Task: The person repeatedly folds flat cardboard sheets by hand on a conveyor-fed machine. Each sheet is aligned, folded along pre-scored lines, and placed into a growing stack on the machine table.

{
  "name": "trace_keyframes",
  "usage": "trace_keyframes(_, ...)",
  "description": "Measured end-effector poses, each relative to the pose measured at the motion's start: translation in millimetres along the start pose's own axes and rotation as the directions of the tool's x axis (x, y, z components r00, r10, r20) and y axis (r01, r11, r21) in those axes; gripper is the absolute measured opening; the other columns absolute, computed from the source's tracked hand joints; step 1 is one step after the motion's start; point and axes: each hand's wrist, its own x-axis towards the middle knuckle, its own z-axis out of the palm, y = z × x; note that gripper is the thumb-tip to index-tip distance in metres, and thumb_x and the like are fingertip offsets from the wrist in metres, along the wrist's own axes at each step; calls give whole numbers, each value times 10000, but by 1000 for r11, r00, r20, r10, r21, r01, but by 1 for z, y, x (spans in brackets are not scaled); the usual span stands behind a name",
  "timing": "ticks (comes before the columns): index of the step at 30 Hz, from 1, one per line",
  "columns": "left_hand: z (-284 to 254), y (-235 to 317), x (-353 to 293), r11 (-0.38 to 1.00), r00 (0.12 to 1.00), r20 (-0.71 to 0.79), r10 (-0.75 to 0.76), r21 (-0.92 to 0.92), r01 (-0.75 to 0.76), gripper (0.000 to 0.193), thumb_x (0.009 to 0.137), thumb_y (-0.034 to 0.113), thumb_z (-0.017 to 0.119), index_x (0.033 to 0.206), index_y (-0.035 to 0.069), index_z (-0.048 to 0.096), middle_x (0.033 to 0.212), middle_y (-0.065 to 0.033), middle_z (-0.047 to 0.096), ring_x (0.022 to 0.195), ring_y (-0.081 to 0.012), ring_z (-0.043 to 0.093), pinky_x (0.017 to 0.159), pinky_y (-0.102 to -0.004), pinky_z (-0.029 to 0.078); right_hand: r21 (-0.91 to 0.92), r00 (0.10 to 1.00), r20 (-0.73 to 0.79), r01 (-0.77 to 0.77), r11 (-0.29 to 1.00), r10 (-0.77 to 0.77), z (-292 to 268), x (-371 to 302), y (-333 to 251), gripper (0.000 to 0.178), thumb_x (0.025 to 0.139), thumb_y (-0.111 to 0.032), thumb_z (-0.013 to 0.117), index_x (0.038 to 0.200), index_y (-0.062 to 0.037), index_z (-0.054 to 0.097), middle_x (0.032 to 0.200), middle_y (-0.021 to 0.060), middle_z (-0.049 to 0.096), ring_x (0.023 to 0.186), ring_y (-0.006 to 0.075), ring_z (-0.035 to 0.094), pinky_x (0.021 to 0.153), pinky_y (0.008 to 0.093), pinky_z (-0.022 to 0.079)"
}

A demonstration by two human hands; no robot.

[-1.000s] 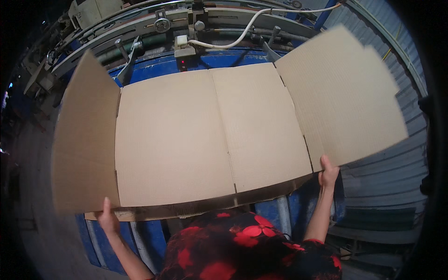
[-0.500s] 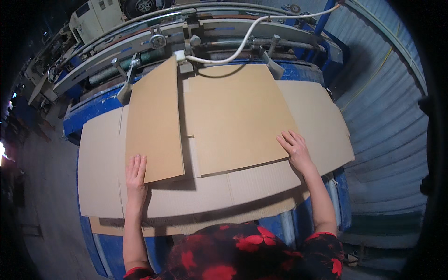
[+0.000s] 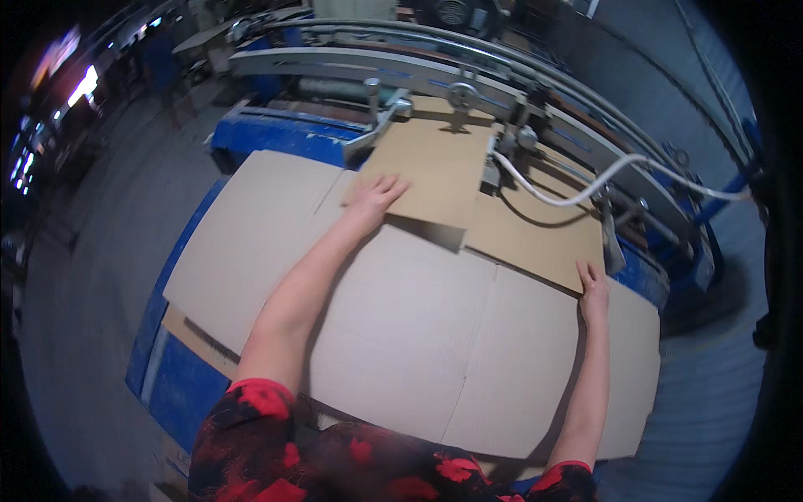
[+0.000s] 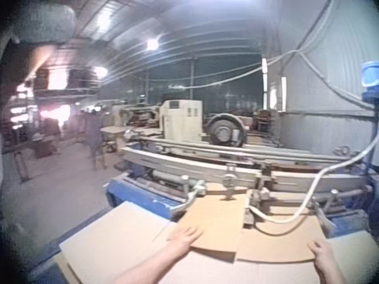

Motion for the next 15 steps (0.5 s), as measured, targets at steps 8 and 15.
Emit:
trace_keyframes(8, -61, 6, -92, 972, 973, 16, -230, -48, 231, 407, 871, 102, 544, 1277, 96, 512, 1298, -158, 532, 1226, -346, 477, 1045, -529, 305, 38, 982, -85, -165, 986, 167, -16, -37, 55, 509, 820, 35, 519, 1318, -67, 489, 1341, 207, 461, 1247, 363, 436, 1030, 409, 375)
trace_keyframes(15, -165, -29, -334, 461, 454, -336, -825, 62, 885, 622, 885, 244, 565, 1382, -64, 350, 1446, -266, 322, 1326, -380, 336, 1117, -443, 224, -60, 584, -461, -772, 633, 668, -78, -318, 74, 522, 825, -125, 545, 1292, 89, 448, 1345, 255, 457, 1252, 373, 427, 1057, 410, 331)
